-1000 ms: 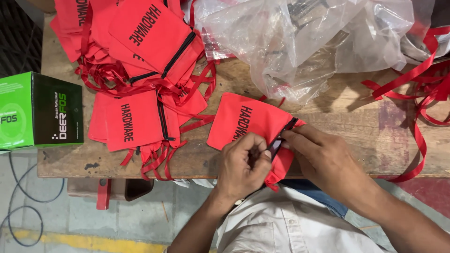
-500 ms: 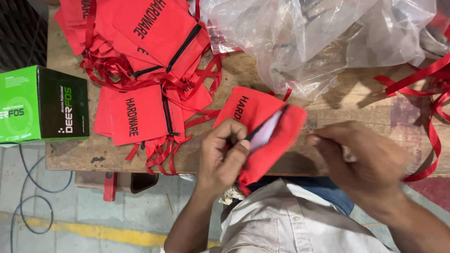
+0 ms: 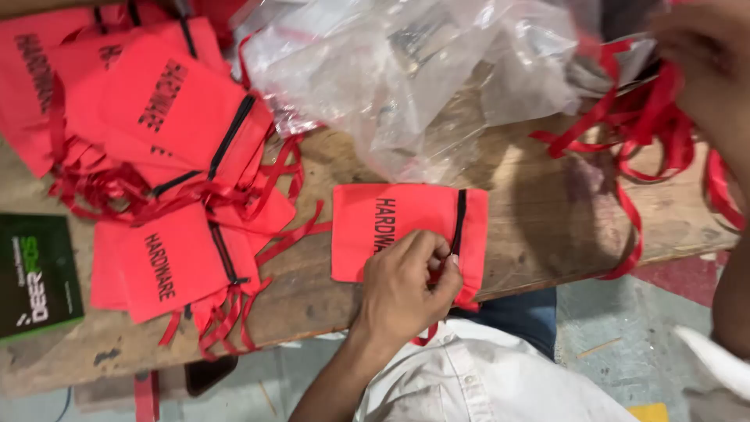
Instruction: The person counts small black hardware pieces in their palm and places them into red drawstring pouches on a wooden workbench, handling one pouch at a time and reaching into a plastic bag for more pieces.
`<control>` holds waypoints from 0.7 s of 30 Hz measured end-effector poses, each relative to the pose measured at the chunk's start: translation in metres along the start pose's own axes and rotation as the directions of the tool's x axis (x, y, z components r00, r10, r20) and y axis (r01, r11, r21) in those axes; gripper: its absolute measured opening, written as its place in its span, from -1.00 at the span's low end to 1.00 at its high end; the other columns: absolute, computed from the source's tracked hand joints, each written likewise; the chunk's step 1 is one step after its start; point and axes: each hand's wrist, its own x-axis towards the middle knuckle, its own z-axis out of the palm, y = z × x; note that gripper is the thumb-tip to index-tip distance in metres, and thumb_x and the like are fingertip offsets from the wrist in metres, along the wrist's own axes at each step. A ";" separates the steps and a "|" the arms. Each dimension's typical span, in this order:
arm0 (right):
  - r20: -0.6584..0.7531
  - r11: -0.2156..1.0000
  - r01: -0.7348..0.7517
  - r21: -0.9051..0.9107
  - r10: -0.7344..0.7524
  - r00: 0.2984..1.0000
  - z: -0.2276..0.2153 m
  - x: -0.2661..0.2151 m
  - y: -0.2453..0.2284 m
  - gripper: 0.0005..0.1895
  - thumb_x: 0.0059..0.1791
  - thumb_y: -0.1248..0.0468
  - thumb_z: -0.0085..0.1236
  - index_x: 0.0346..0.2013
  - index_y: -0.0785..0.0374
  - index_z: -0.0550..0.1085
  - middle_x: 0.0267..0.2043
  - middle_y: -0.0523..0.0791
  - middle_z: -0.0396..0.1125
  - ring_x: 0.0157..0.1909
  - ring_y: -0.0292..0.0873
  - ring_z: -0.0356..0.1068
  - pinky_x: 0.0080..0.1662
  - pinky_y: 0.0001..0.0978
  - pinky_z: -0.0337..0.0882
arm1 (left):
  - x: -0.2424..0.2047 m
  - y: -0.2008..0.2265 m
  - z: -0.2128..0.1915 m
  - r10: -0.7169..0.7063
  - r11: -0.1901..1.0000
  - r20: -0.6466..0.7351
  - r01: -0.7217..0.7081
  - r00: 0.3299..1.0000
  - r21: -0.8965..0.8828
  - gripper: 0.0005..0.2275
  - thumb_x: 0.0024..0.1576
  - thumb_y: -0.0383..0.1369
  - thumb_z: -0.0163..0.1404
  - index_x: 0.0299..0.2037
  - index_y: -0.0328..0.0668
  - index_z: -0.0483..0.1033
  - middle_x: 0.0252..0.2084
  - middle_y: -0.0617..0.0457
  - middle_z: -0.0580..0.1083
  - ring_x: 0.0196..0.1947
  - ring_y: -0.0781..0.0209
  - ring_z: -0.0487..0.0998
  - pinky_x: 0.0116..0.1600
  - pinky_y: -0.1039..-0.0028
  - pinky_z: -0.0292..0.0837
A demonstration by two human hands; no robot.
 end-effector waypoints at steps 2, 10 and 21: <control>0.067 0.987 0.054 -0.150 -0.044 0.997 0.006 0.049 0.002 -0.79 -0.01 0.45 0.16 -0.07 0.31 0.52 -0.17 0.06 0.49 -0.15 -0.01 0.51 -0.05 -0.24 0.50 | 0.003 -0.009 0.012 0.062 0.997 0.012 -0.063 0.998 0.036 -0.90 0.07 -0.44 0.14 -0.31 -0.19 0.45 -0.43 0.08 0.47 -0.49 0.22 0.55 -0.41 0.41 0.47; 0.645 0.926 0.234 -0.295 0.012 0.764 0.087 0.157 0.047 -0.52 -0.27 0.32 0.36 -0.04 0.07 0.59 -0.13 0.02 0.53 -0.07 0.15 0.47 -0.05 0.00 0.46 | 0.000 -0.014 0.013 0.116 0.976 -0.072 -0.101 0.991 0.191 -0.89 0.09 -0.37 0.17 -0.35 -0.16 0.50 -0.43 0.07 0.49 -0.50 0.11 0.55 -0.42 0.32 0.44; 0.612 0.953 0.269 -0.140 -0.130 0.780 0.064 0.161 -0.020 -0.67 -0.25 0.15 0.35 -0.27 0.22 0.57 -0.26 0.01 0.51 -0.19 0.03 0.53 -0.12 -0.12 0.51 | 0.000 -0.018 0.013 0.073 0.986 -0.027 -0.068 0.997 0.155 -0.89 0.11 -0.36 0.17 -0.35 -0.16 0.50 -0.47 0.08 0.48 -0.52 0.14 0.54 -0.43 0.33 0.44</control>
